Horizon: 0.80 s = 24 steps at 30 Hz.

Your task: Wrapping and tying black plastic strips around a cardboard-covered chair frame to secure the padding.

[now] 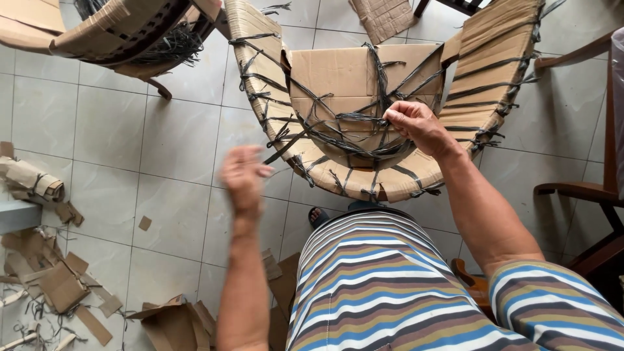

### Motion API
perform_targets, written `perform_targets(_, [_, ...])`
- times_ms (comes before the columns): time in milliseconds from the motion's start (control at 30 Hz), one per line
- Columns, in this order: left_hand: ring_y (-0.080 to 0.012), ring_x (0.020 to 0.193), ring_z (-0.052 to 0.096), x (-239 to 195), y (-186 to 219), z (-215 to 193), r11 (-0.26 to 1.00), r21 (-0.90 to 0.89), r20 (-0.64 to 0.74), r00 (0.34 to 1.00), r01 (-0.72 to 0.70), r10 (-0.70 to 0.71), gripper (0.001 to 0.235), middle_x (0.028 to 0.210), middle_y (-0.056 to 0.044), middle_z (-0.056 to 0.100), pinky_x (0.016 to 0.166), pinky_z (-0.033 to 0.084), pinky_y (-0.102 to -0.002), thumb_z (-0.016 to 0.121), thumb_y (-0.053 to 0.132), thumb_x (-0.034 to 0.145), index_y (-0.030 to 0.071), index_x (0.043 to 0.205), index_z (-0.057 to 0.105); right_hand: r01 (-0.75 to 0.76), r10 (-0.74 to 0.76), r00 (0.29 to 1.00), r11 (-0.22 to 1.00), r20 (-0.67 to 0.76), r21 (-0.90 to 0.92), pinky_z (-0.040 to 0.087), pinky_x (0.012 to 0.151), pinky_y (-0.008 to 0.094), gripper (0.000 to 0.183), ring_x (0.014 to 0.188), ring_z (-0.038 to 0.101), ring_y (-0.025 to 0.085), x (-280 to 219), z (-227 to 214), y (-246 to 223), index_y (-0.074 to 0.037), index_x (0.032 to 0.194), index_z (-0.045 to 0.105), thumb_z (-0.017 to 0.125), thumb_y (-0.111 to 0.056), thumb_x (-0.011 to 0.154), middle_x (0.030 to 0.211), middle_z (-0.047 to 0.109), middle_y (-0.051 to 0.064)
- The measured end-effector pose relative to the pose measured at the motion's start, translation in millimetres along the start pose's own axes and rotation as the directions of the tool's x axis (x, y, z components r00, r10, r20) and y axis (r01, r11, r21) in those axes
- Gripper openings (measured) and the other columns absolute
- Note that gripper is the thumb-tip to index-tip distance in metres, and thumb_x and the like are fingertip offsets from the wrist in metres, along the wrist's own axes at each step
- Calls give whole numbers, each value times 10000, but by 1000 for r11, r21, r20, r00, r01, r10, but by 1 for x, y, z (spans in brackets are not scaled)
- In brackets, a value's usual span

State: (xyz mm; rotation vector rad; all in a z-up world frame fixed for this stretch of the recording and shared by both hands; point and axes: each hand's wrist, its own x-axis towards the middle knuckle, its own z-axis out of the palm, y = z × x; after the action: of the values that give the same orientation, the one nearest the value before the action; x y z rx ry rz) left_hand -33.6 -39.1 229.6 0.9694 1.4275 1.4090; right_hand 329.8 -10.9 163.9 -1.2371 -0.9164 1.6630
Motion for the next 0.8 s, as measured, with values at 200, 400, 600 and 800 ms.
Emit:
perform_targets(200, [-162, 1031, 694, -22, -33, 111, 921, 323, 471, 881, -220, 45, 223, 1033, -28, 685, 957, 533, -319, 630, 270, 1042, 209, 1214, 759, 44, -41, 994, 999, 99, -30, 284, 482, 160, 194, 570, 397, 15, -14, 25, -14, -66, 902, 654, 663, -214, 1028, 642, 416, -48])
perform_targets(400, [-268, 891, 719, -10, -64, 130, 848, 423, 605, 796, -319, -1, 143, 826, -65, 690, 841, 573, -370, 732, 327, 952, 203, 970, 800, 51, -51, 991, 999, 122, 2, 289, 488, 160, 174, 547, 392, 15, -22, 36, -31, -59, 889, 666, 692, -193, 996, 603, 439, -47])
perform_targets(600, [-112, 832, 665, 4, -66, 120, 912, 398, 396, 915, -93, -79, 196, 804, -19, 680, 844, 531, -304, 719, 349, 988, 181, 918, 790, 49, -45, 996, 997, 74, -56, 250, 496, 158, 161, 549, 360, -9, -23, 20, -25, -54, 913, 690, 687, -188, 1001, 598, 420, -77])
perform_targets(800, [-115, 860, 673, 8, -47, 113, 916, 395, 397, 912, -71, -101, 200, 809, -47, 695, 858, 530, -313, 725, 332, 988, 153, 934, 796, -134, -1, 987, 562, -163, -816, 536, 767, 446, 179, 940, 709, 316, 6, -26, 36, -280, 1024, 771, 663, -420, 993, 928, 749, 47])
